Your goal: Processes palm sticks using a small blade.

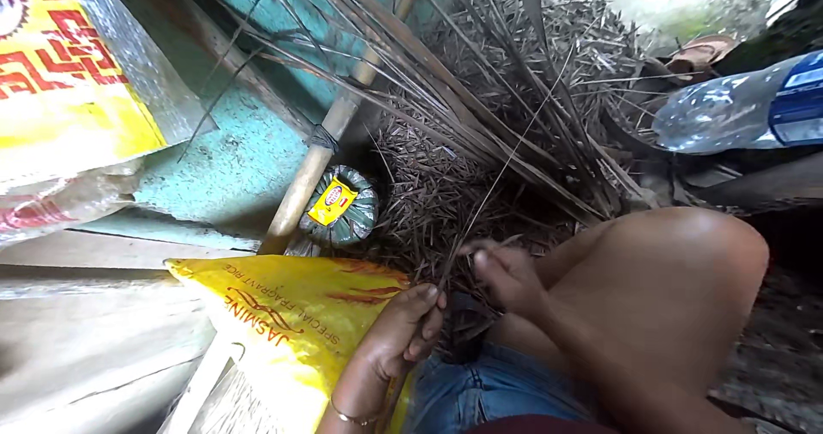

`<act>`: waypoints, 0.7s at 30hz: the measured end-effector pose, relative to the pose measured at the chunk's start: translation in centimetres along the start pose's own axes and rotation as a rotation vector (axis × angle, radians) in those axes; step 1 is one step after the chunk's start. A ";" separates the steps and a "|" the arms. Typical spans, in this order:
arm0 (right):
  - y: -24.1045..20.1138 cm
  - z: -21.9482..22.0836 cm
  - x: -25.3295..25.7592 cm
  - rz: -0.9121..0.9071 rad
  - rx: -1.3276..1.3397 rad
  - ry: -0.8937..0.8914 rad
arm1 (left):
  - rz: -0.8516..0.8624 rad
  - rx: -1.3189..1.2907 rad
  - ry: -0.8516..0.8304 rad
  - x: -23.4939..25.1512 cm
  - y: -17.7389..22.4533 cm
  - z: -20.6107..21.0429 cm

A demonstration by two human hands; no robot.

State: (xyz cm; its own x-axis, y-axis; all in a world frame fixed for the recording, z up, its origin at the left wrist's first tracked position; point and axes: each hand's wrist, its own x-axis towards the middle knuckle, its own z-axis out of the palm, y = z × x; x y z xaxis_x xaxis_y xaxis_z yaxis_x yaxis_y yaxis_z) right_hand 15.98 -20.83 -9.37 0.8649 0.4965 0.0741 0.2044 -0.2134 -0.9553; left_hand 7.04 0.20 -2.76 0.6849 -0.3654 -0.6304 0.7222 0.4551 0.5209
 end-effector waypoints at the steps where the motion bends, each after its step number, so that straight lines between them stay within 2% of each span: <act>1: -0.5 0.8 -0.6 -0.074 -0.051 -0.087 | 0.007 0.017 0.007 0.1 0.1 0.2; 3: -0.7 2.1 -1.0 -0.190 -0.161 -0.155 | 0.035 0.120 0.073 -0.1 0.4 0.9; 6: -0.2 1.7 -0.5 -0.261 -0.308 -0.133 | 0.074 0.332 0.199 -0.5 0.8 1.9; 8: 0.3 1.1 -0.2 -0.220 -0.376 -0.074 | 0.095 0.394 0.214 -0.6 0.7 1.9; 11: 1.1 -0.1 0.4 -0.010 -0.366 0.101 | 0.105 0.379 0.210 -0.8 0.7 1.9; 14: 0.9 -0.9 0.9 0.193 -0.156 0.187 | 0.090 0.368 0.195 -0.8 0.7 1.8; 18: -1.9 0.0 0.5 0.349 0.325 -0.061 | 0.074 0.355 0.167 -0.5 0.4 1.6; 21: -2.3 0.8 0.5 0.355 0.417 -0.137 | 0.068 0.386 0.152 -0.9 0.1 1.5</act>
State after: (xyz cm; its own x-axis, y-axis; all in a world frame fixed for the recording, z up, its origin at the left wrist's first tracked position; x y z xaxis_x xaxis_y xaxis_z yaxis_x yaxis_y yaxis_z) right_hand 15.59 -19.38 -7.34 0.7744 0.5657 -0.2834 -0.3104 -0.0507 -0.9493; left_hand 6.60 -0.61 -1.27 0.7308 -0.2080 -0.6501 0.6791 0.1254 0.7233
